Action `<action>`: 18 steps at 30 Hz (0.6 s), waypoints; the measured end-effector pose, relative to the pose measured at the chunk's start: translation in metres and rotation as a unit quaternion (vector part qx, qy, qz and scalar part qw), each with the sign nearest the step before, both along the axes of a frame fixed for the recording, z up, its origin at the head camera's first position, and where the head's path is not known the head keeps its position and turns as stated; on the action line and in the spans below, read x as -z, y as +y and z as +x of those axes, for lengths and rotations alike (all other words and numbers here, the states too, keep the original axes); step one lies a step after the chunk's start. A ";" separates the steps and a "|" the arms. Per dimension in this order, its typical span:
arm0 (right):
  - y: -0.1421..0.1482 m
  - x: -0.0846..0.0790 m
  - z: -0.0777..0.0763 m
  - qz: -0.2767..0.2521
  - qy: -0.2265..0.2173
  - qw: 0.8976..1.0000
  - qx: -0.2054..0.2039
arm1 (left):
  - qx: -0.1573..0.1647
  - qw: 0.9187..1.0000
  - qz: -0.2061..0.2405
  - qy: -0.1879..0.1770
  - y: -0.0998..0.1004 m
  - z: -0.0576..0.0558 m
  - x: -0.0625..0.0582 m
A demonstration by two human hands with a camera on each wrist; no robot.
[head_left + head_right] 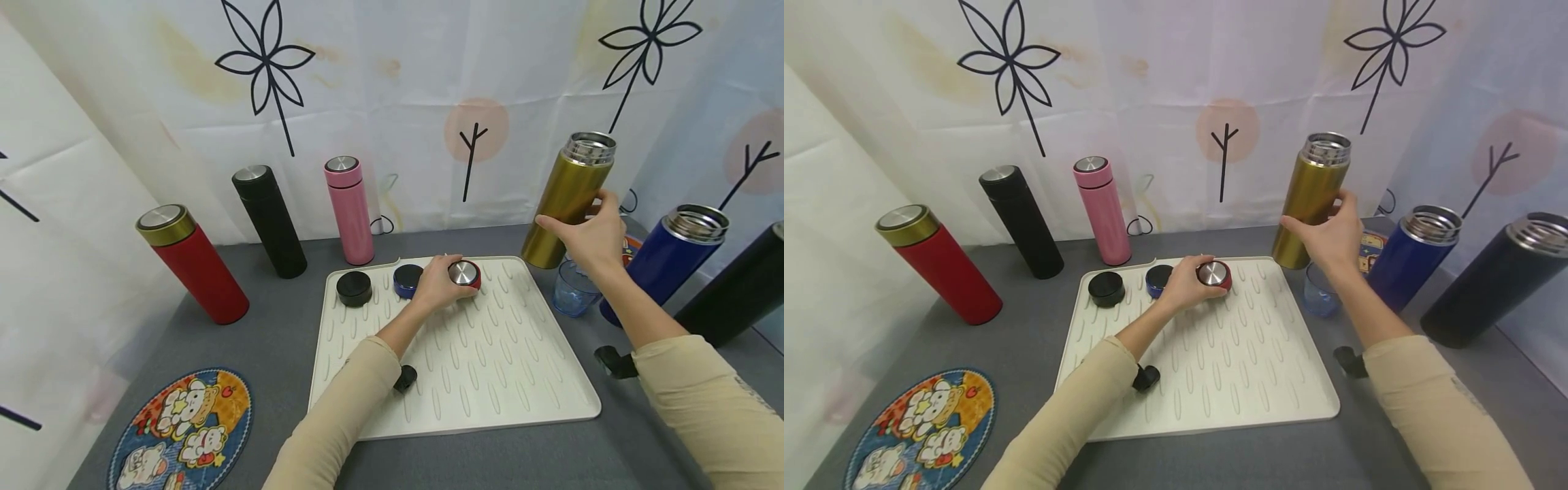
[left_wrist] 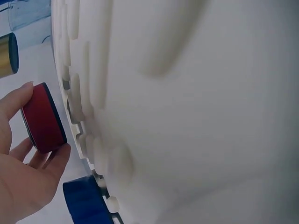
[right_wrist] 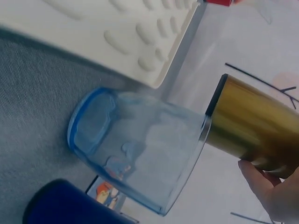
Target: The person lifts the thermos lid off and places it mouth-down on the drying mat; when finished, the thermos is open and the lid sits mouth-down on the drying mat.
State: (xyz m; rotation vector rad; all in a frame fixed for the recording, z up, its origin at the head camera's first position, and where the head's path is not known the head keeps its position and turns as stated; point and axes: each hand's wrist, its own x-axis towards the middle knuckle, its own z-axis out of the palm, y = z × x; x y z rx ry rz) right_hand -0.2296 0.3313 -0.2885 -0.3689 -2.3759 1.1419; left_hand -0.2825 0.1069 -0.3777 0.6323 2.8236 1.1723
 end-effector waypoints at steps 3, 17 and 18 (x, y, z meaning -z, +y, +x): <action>0.004 -0.001 -0.006 -0.016 -0.005 1.000 0.001 | -0.004 1.000 0.000 -0.003 0.001 -0.002 0.001; 0.013 -0.001 -0.037 -0.061 -0.083 0.995 0.009 | -0.002 1.000 -0.014 -0.019 0.010 -0.010 0.003; 0.014 0.000 -0.038 -0.065 -0.090 0.994 0.008 | -0.001 1.000 -0.016 -0.017 0.010 -0.010 0.003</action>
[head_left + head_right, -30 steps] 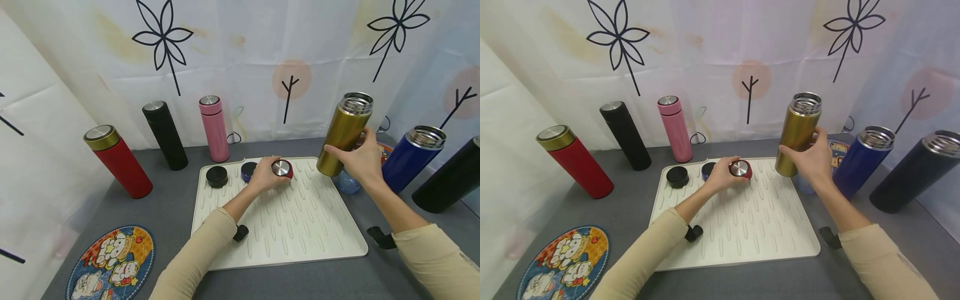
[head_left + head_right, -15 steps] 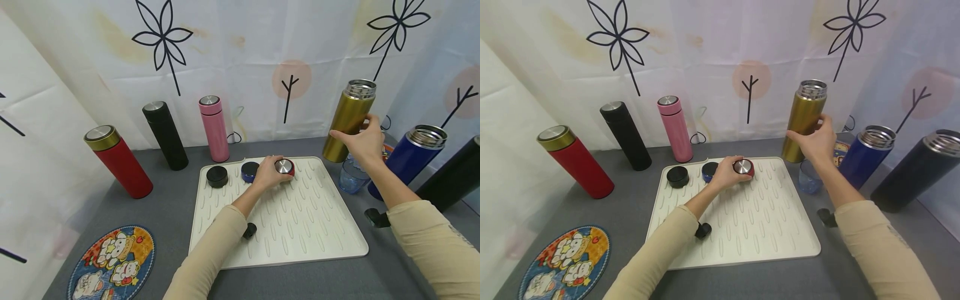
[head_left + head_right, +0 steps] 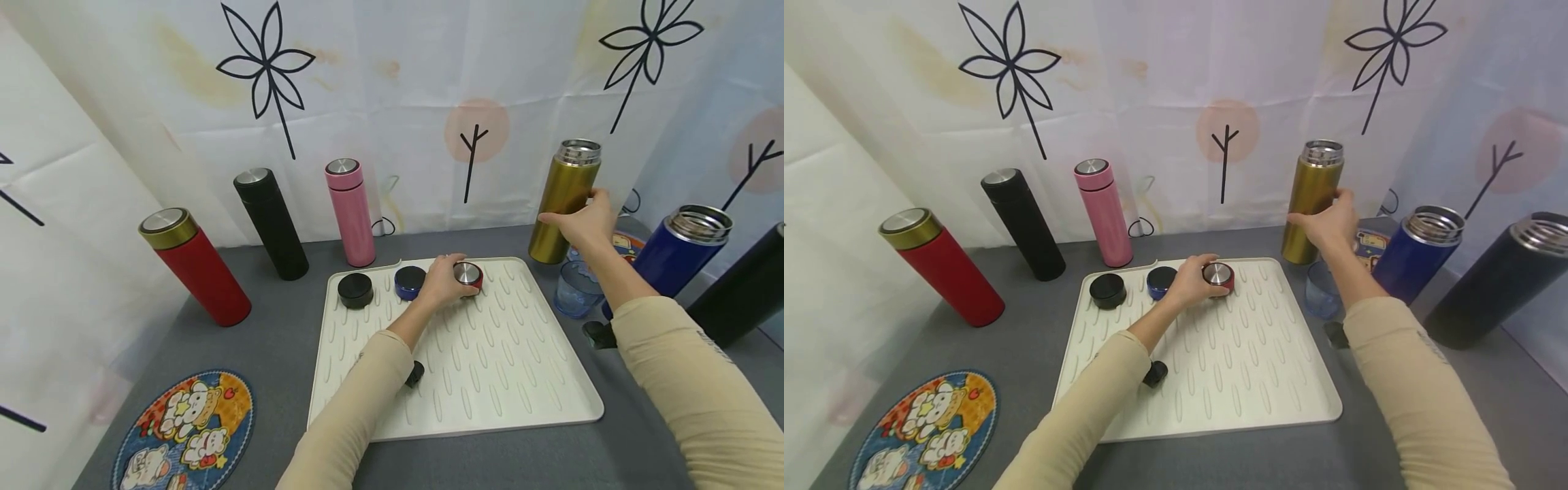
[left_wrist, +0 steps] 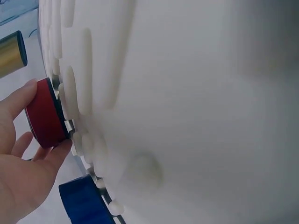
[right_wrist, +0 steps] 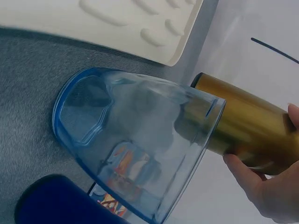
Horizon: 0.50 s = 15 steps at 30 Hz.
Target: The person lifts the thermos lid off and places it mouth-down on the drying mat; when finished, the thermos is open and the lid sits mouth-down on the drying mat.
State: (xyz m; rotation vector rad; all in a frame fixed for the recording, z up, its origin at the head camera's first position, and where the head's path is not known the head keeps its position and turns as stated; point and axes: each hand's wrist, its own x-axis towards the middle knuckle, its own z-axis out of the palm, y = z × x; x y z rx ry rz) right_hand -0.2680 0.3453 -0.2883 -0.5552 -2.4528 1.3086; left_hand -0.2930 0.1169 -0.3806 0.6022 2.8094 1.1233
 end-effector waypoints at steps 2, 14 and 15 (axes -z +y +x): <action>0.001 0.001 -0.002 -0.009 -0.013 1.000 -0.002 | 0.001 1.000 -0.002 0.002 0.000 0.000 0.000; 0.012 0.000 -0.015 -0.041 -0.052 0.998 -0.014 | 0.002 1.000 -0.028 -0.003 0.002 0.001 -0.003; 0.012 0.000 -0.016 -0.041 -0.052 0.998 -0.015 | 0.000 1.000 -0.027 -0.003 0.002 0.001 -0.003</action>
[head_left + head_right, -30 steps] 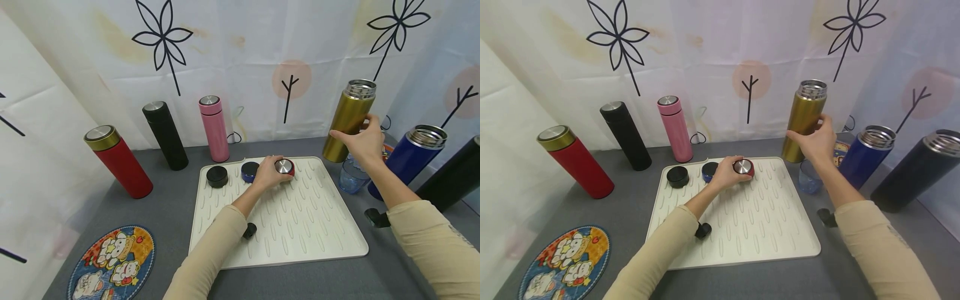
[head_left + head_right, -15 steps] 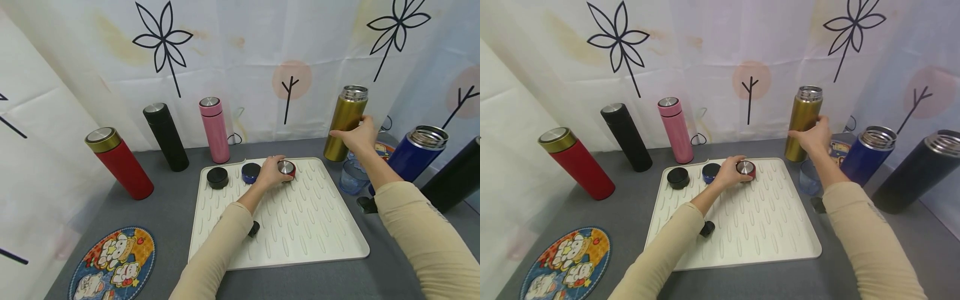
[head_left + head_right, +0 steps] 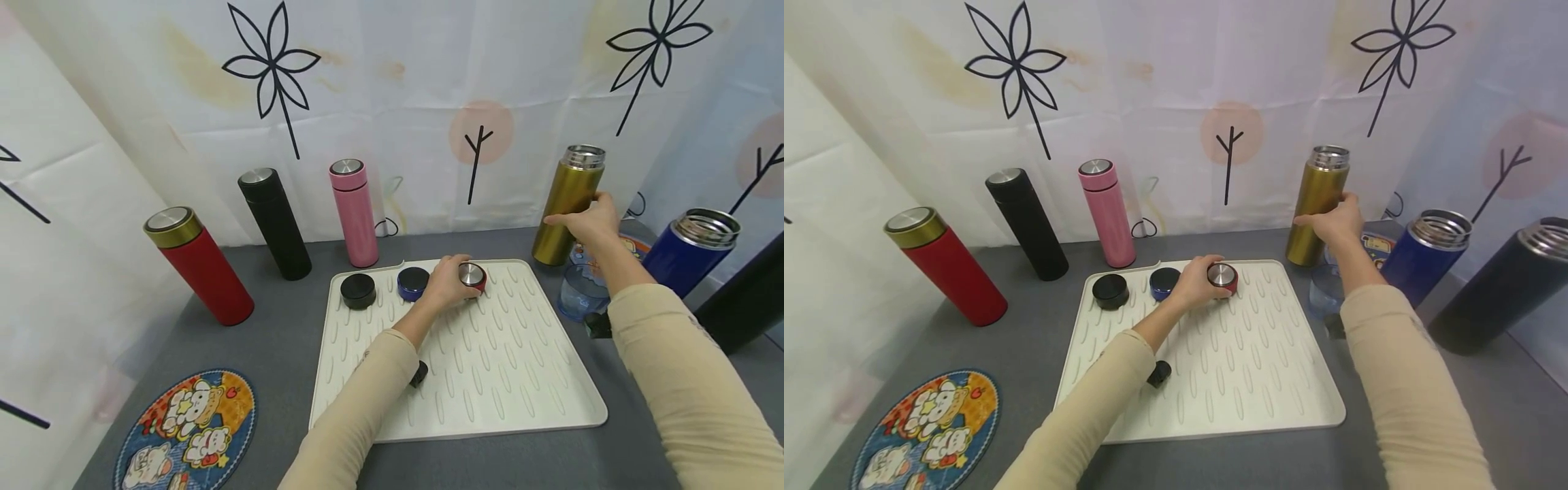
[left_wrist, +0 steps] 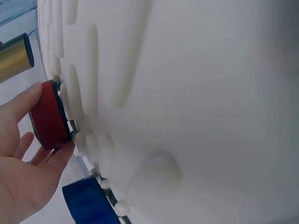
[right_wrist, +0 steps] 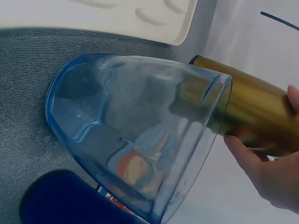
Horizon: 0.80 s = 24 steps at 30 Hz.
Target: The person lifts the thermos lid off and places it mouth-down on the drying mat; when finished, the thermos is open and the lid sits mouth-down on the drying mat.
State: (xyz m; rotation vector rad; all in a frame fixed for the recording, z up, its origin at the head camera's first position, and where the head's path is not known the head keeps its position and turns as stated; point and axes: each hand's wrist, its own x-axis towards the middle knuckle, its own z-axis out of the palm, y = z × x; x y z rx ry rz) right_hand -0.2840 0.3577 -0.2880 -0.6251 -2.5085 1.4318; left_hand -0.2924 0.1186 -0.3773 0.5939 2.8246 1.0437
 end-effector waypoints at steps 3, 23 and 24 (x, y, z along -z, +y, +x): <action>-0.001 0.000 -0.002 0.001 -0.003 1.000 0.002 | -0.002 1.000 0.000 0.002 0.000 0.000 -0.001; 0.006 0.015 -0.008 0.017 -0.028 0.999 -0.009 | -0.015 0.999 -0.036 0.019 0.002 0.001 -0.002; 0.007 0.016 -0.008 0.018 -0.028 0.999 -0.010 | -0.014 0.999 -0.036 0.021 0.001 0.002 -0.003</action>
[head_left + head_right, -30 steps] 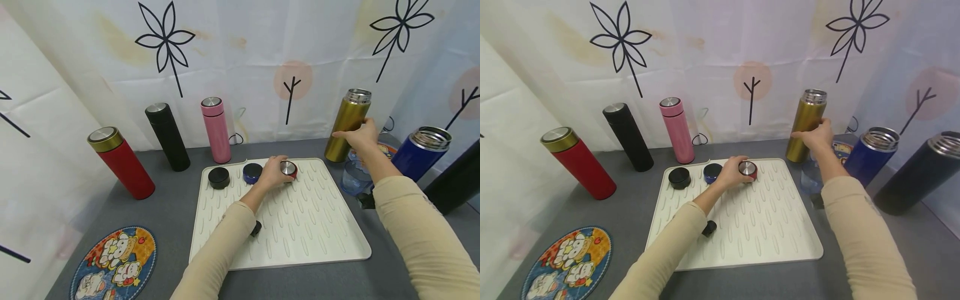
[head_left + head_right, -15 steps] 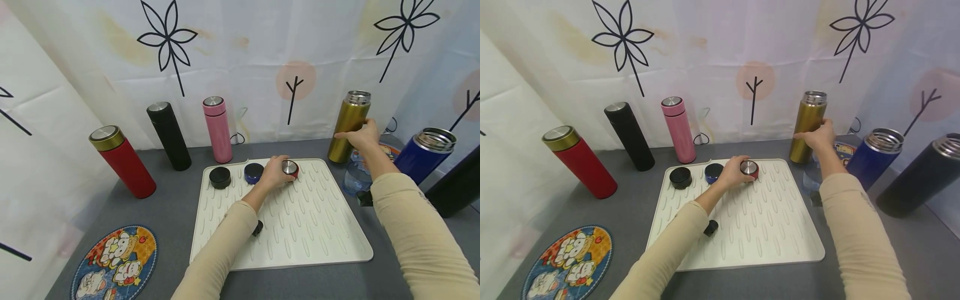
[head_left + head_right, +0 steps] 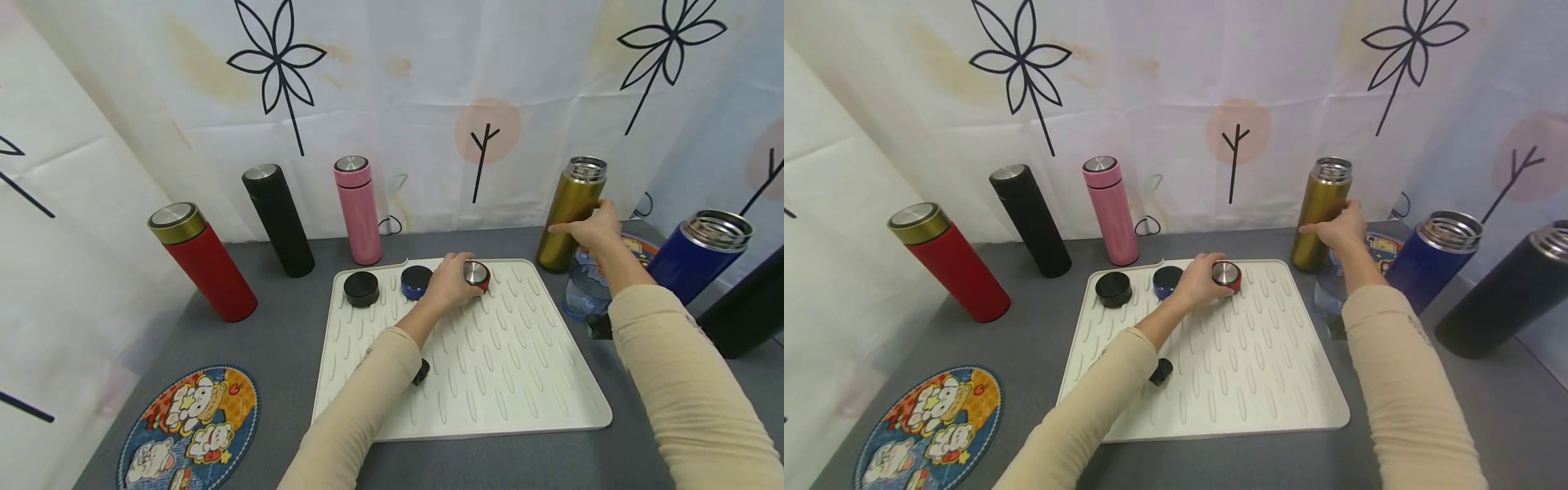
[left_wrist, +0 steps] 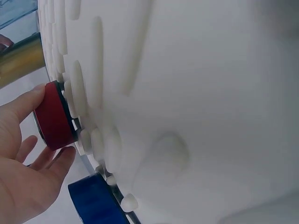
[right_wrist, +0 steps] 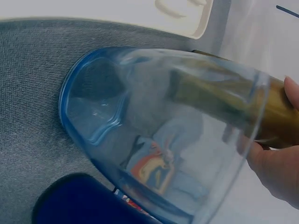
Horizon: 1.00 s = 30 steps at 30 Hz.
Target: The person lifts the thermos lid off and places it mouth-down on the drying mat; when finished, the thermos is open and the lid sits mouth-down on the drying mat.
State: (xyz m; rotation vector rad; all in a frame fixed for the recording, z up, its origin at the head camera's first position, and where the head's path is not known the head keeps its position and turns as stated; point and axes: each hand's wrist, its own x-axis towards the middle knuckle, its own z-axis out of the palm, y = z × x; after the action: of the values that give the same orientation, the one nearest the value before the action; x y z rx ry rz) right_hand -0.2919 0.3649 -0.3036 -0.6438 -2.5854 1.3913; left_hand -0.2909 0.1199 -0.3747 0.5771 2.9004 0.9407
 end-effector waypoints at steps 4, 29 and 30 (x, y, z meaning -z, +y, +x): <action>0.003 0.004 0.001 0.003 -0.007 1.000 -0.001 | 0.010 1.000 0.007 0.002 -0.001 0.001 -0.002; 0.008 -0.026 0.039 0.124 -0.106 0.974 -0.155 | 0.030 0.999 0.021 0.021 -0.018 0.011 -0.008; 0.008 -0.027 0.041 0.132 -0.112 0.972 -0.161 | 0.032 0.999 0.021 0.021 -0.020 0.013 -0.009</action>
State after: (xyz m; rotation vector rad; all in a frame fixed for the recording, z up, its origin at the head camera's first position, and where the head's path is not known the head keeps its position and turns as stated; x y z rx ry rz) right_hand -0.2507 0.3729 -0.2761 -0.3696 -3.0949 1.0642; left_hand -0.2781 0.1002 -0.3661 0.6962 2.8861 0.9959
